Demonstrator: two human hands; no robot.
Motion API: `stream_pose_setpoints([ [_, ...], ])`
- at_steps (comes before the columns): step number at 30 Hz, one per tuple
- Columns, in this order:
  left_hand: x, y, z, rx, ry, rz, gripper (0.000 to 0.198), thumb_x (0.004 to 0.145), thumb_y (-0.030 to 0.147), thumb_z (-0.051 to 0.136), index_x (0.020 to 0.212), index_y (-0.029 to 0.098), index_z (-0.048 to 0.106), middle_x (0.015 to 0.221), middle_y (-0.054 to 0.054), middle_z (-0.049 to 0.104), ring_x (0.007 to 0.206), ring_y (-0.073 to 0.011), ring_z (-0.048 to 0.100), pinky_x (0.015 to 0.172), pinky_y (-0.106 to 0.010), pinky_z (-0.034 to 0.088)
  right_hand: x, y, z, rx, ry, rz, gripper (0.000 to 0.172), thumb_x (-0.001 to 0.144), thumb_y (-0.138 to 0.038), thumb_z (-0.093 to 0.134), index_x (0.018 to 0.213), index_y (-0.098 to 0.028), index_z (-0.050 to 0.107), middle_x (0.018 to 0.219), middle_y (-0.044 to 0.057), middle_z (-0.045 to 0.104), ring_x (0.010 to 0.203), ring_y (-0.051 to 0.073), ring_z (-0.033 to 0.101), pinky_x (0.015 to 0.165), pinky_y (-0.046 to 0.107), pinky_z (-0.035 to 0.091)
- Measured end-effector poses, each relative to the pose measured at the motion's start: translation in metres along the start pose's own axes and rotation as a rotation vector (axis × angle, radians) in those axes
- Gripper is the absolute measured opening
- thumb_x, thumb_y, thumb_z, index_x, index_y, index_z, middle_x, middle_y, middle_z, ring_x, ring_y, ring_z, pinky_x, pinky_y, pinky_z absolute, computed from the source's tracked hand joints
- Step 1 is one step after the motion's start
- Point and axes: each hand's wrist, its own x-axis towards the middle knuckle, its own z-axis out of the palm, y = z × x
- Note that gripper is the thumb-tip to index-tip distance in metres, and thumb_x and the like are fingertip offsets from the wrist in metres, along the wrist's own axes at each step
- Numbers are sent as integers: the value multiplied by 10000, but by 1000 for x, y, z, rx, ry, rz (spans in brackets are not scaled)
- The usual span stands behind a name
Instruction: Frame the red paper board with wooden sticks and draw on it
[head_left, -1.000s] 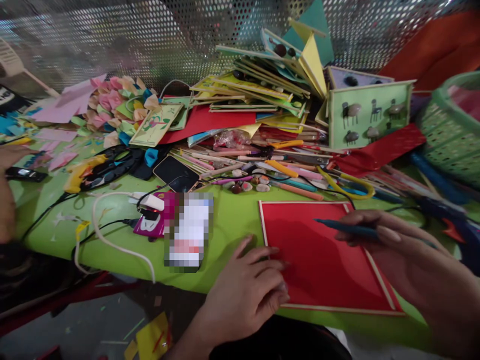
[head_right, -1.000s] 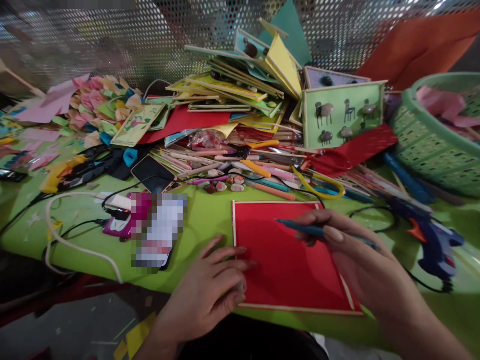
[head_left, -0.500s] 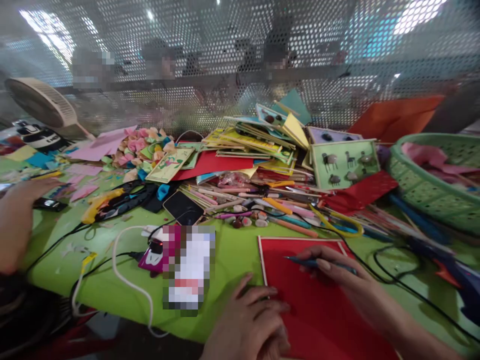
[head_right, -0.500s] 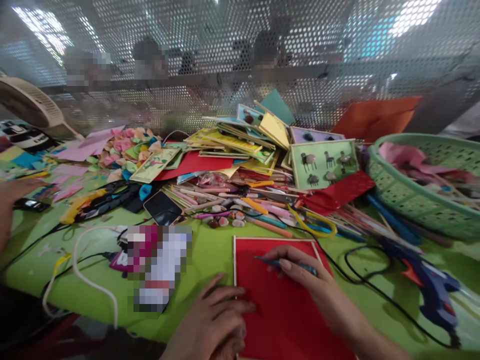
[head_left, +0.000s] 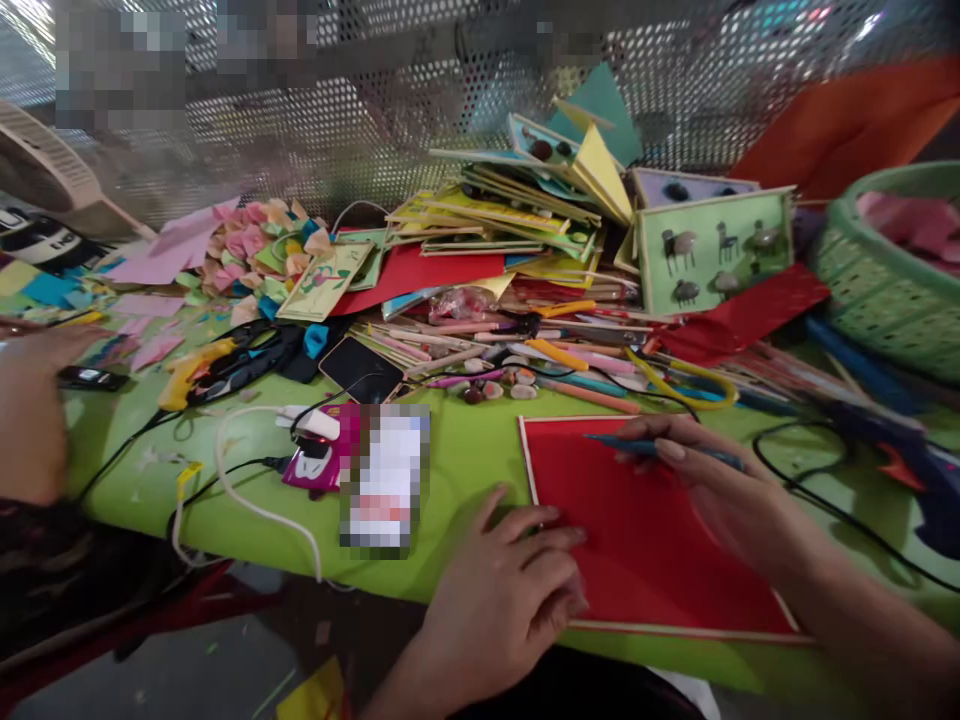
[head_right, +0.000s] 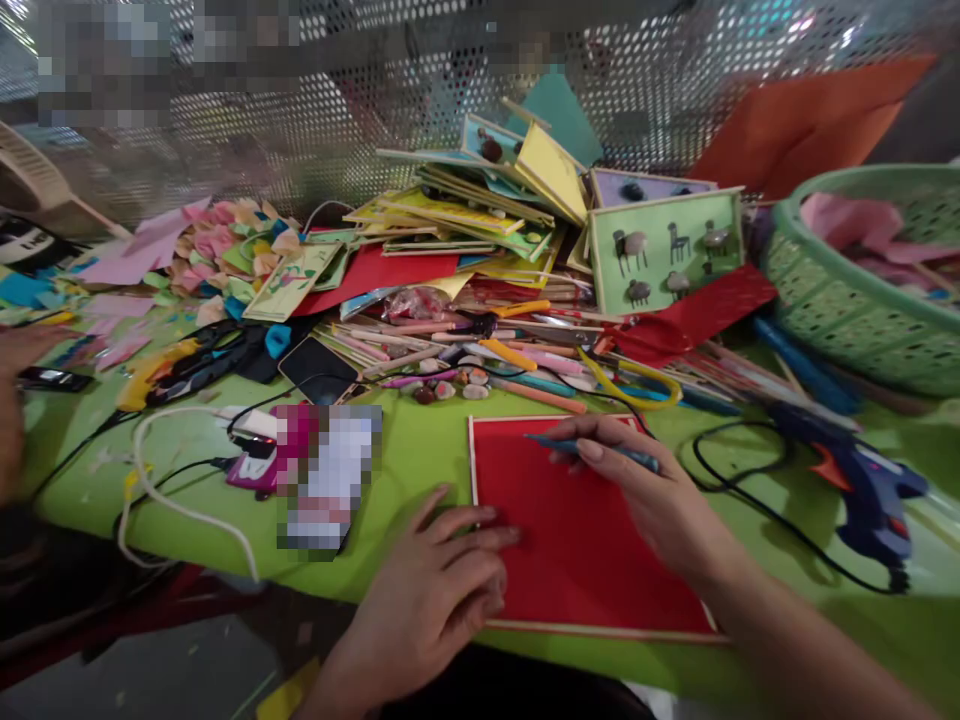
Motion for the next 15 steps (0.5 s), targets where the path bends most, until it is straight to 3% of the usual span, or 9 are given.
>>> stream_pose_setpoints([
  [9, 0, -1, -2, 19, -17, 18, 170, 1089, 353, 520, 1040, 252, 649, 1382, 20, 731, 1359, -186, 591, 1286, -483, 200, -2, 0, 8, -47, -75, 56, 236, 875, -476, 756, 1047, -326, 810, 1051, 15, 762, 974, 201, 675, 880, 269, 524],
  [15, 0, -1, -4, 20, -17, 23, 175, 1085, 367, 529, 1044, 253, 655, 1380, 36, 731, 1369, -168, 579, 1293, -467, 199, -3, 4, 5, -90, -78, 64, 264, 875, -496, 751, 1048, -303, 796, 1016, 19, 766, 971, 219, 681, 906, 313, 519],
])
